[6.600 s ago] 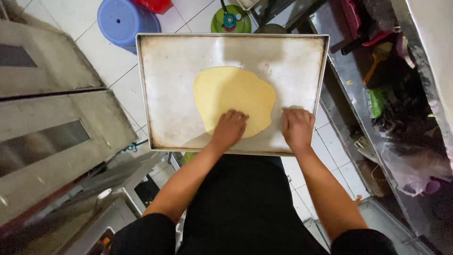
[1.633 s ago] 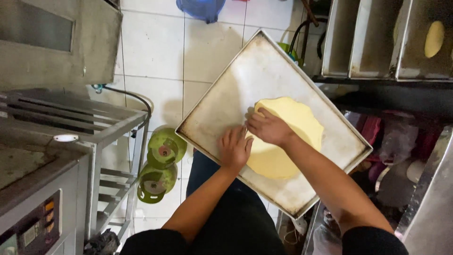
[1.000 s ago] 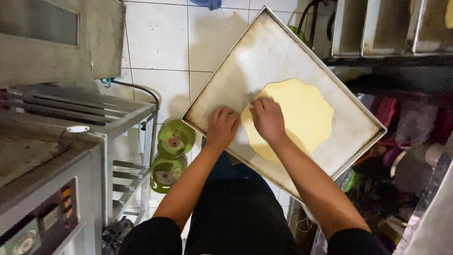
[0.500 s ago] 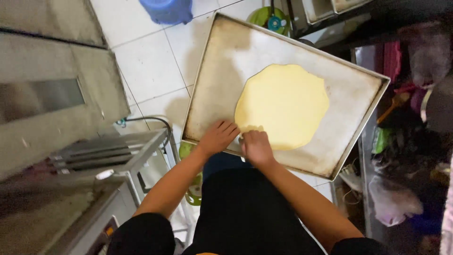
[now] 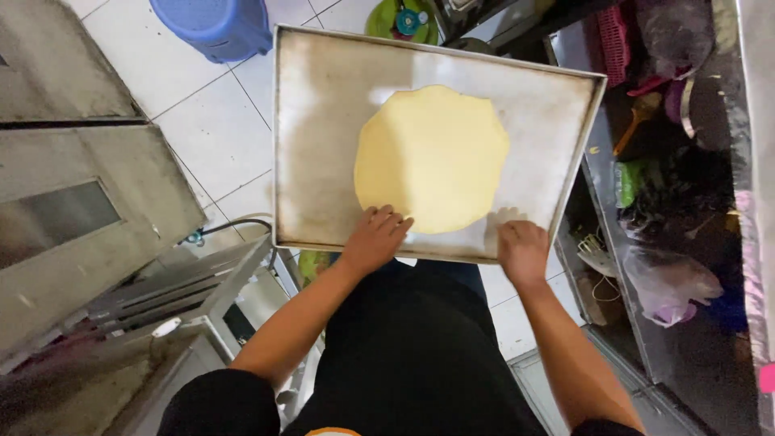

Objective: The person cleans a metal baking tray using a cloth, then uses a rolling pin to flatten a ball of dough on a stainless steel table, and finally transfers the flattened dough onto the tray.

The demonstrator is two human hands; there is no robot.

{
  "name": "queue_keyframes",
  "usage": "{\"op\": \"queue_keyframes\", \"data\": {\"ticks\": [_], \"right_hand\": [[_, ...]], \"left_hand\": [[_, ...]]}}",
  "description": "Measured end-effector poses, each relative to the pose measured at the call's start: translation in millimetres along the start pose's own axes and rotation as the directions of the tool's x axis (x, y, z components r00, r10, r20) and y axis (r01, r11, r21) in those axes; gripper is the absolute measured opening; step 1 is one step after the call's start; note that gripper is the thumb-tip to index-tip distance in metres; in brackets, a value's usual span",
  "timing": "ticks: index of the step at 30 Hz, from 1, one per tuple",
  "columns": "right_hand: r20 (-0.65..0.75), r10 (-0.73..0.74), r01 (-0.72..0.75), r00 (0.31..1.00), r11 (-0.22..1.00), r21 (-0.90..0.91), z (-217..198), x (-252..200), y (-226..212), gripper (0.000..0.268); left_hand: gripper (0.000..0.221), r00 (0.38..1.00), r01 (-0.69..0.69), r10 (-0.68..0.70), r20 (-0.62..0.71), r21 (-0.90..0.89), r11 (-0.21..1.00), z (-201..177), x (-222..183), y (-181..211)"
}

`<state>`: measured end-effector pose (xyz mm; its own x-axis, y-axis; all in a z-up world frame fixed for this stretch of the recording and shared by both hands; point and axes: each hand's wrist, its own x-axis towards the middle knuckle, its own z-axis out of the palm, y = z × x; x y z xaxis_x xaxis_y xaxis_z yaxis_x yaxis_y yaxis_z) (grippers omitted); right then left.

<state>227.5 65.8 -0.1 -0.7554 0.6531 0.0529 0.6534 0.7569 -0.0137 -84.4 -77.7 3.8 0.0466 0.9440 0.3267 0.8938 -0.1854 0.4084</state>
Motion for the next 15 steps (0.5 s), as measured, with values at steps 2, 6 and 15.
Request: {"op": "queue_keyframes", "data": {"ticks": [2,6,15], "right_hand": [[-0.006,-0.064,0.064,0.998,0.998,-0.001,-1.2,7.0,26.2,0.011],[-0.024,-0.294,0.295,0.955,0.950,0.105,-26.0,42.0,37.7,0.012],[-0.205,-0.686,0.716,0.698,0.671,0.191,-4.4,88.7,47.9,0.013]], "left_hand": [[0.029,1.000,0.027,-0.027,0.001,0.005,1.000,33.9,15.2,21.7],[0.026,0.995,0.095,-0.095,0.021,0.032,0.995,89.1,37.1,64.2],[0.013,0.918,0.392,-0.396,0.007,0.138,0.910,106.4,78.8,130.6]]}}
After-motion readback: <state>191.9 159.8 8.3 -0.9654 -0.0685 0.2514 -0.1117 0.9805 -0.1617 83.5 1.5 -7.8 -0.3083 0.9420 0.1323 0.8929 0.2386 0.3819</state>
